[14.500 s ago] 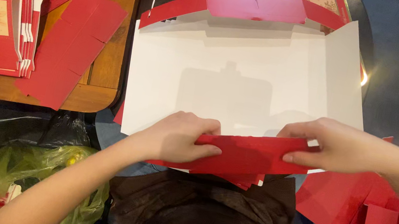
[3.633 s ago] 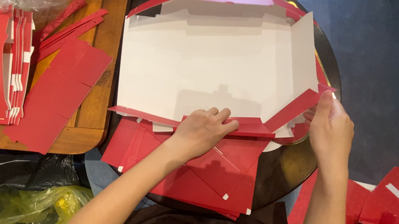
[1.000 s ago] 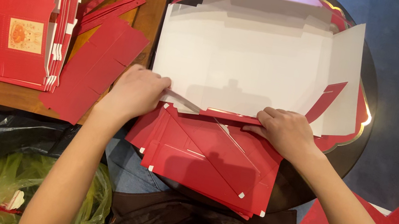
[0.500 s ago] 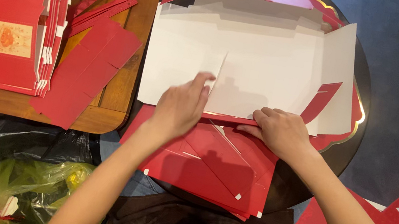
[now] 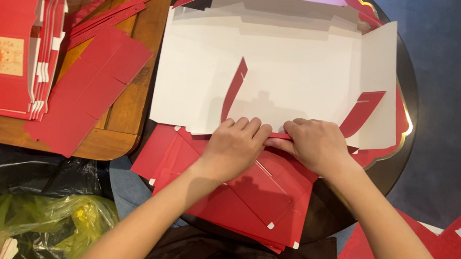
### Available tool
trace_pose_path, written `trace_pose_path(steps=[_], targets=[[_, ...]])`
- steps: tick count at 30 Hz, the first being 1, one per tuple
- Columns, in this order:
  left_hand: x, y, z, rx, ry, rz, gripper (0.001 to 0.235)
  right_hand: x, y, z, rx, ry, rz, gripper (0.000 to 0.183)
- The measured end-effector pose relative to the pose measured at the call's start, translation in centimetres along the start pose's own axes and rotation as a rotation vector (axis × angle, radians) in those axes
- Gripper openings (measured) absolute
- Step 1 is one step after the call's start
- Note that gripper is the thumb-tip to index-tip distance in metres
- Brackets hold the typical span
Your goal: The person assembles a red and white paper box by hand. They fold the pre-cut flaps of the flat sheet, tucking them into slots to form the box's sides and base, and then secure the structure.
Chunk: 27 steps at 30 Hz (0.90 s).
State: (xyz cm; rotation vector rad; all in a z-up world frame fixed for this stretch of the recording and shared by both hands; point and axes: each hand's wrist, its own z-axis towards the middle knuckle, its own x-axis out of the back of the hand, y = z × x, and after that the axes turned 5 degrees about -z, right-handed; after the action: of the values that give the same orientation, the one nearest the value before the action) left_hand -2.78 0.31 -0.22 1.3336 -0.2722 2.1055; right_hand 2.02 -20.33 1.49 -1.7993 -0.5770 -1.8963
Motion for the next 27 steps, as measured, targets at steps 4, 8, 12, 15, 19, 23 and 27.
trace_pose_path(steps=[4, 8, 12, 15, 19, 23, 27], targets=[[-1.4, -1.1, 0.4, -0.033, -0.001, -0.045, 0.029, 0.1, -0.6, -0.4, -0.044, 0.044, -0.029, 0.056], [-1.2, -1.3, 0.7, -0.057, 0.024, -0.056, 0.031, 0.1, -1.3, -3.6, -0.099, 0.597, -0.094, 0.04], [-0.7, -0.9, 1.2, -0.048, -0.015, -0.113, 0.028, -2.1, -2.3, -9.1, -0.591, 0.91, 0.363, 0.035], [-1.2, 0.1, 2.1, -0.05, -0.074, -0.177, 0.025, -4.9, -2.4, -11.1, -0.821, 0.851, 0.876, 0.038], [-2.9, 2.2, 4.7, -0.039, -0.222, -0.283, 0.03, -6.7, -2.1, -10.5, -0.837, 0.803, 0.961, 0.052], [-4.2, 3.4, 7.7, -0.083, -0.22, -0.438, 0.026, -6.1, -1.5, -9.5, -0.799, 0.85, 0.9, 0.048], [-5.2, 2.2, 10.2, -0.009, -0.42, -0.547, 0.03, -6.1, -1.2, -8.8, -0.834, 0.838, 0.811, 0.043]])
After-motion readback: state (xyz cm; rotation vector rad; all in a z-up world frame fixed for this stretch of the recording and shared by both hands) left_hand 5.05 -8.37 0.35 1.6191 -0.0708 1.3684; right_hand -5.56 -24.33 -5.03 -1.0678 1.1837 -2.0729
